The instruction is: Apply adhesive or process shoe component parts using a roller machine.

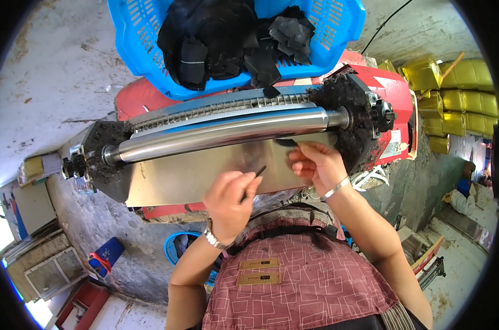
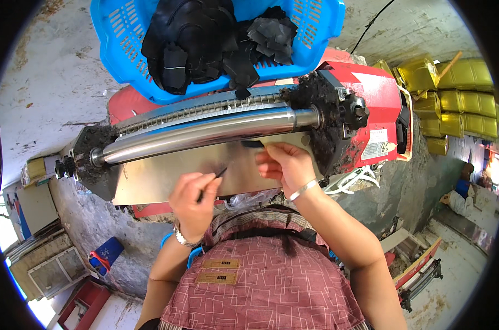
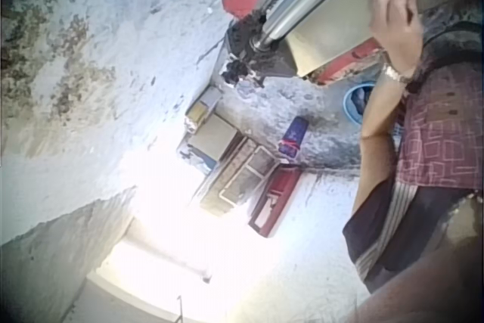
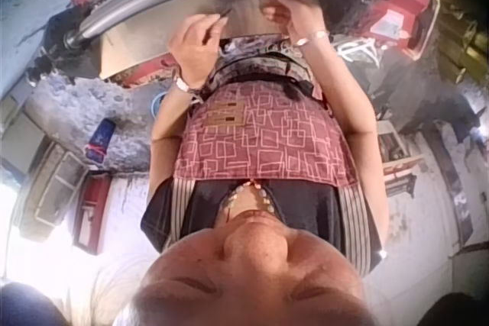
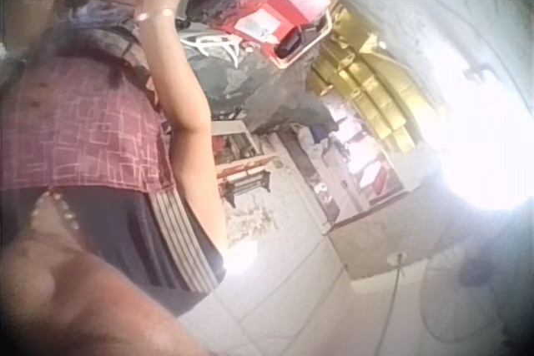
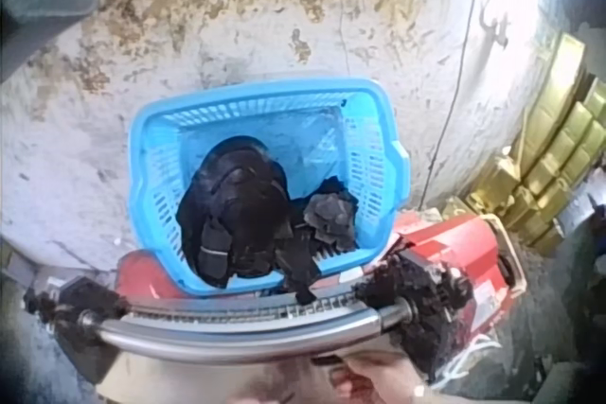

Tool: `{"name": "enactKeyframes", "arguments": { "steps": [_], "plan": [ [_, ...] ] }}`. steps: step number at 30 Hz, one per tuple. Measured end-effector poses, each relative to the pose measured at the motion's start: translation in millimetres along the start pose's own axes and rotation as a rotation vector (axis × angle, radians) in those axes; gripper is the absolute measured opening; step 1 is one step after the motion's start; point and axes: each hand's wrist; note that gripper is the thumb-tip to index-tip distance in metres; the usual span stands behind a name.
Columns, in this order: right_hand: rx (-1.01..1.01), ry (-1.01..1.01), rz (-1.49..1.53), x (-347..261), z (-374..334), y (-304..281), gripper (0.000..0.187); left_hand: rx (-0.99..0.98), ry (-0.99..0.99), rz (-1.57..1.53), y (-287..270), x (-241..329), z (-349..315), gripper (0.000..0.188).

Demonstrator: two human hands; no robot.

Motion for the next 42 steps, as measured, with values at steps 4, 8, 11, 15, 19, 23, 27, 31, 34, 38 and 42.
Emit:
{"name": "enactKeyframes", "arguments": {
  "steps": [4, 8, 11, 15, 19, 23, 27, 31, 34, 38, 42],
  "plan": [
    [-0.008, 0.028, 0.187, -1.3, -7.0, 1.9, 0.022, -0.169, 0.489, 0.472, 19.0, -9.4, 4.9, 0.013],
    [0.056, -0.103, 0.075, 5.9, -9.7, -10.7, 0.020, -0.279, 0.568, 0.671, 42.8, -9.7, 24.2, 0.006],
    [0.040, -0.156, -0.071, 5.3, -13.8, -12.8, 0.019, -0.385, 0.529, 0.679, 42.8, -6.5, 31.1, 0.007],
    [0.011, -0.305, -0.327, 5.5, -18.6, -11.0, 0.018, -0.326, 0.489, 0.692, 38.5, -6.7, 13.2, 0.010],
    [-0.040, -0.252, -0.286, 5.2, -16.4, -3.0, 0.018, -0.174, 0.464, 0.734, 48.2, -13.4, 36.7, 0.012],
    [-0.049, -0.321, -0.325, 5.3, -18.4, -6.1, 0.017, -0.108, 0.321, 0.374, 46.7, -5.3, 32.5, 0.013],
    [-0.058, -0.400, -0.325, 3.0, -26.6, -4.3, 0.018, -0.364, -0.974, -1.013, 21.9, 5.8, 15.9, 0.052],
    [-0.270, -0.324, -0.362, -3.2, -24.4, 8.9, 0.016, -0.330, -1.060, -1.150, 20.3, 14.0, 9.9, 0.070],
    [-0.276, -0.284, -0.330, 6.2, -17.2, 7.2, 0.015, -0.309, -0.973, -1.057, 15.2, 14.8, 5.1, 0.047],
    [-0.231, 0.003, -0.128, 1.9, -16.5, -1.5, 0.014, -0.224, -0.940, -0.925, 7.7, 5.8, -0.4, 0.021],
    [-0.082, 0.090, 0.203, 6.2, 3.0, -3.0, 0.024, -0.210, -0.926, -1.072, 5.0, 7.6, 2.8, 0.037]
  ]
}}
Point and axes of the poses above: each hand's wrist, its own z-axis towards the middle knuckle, its own y-axis out of the palm, x = y × z, and after that the axes turned 11 degrees about -z, right-handed
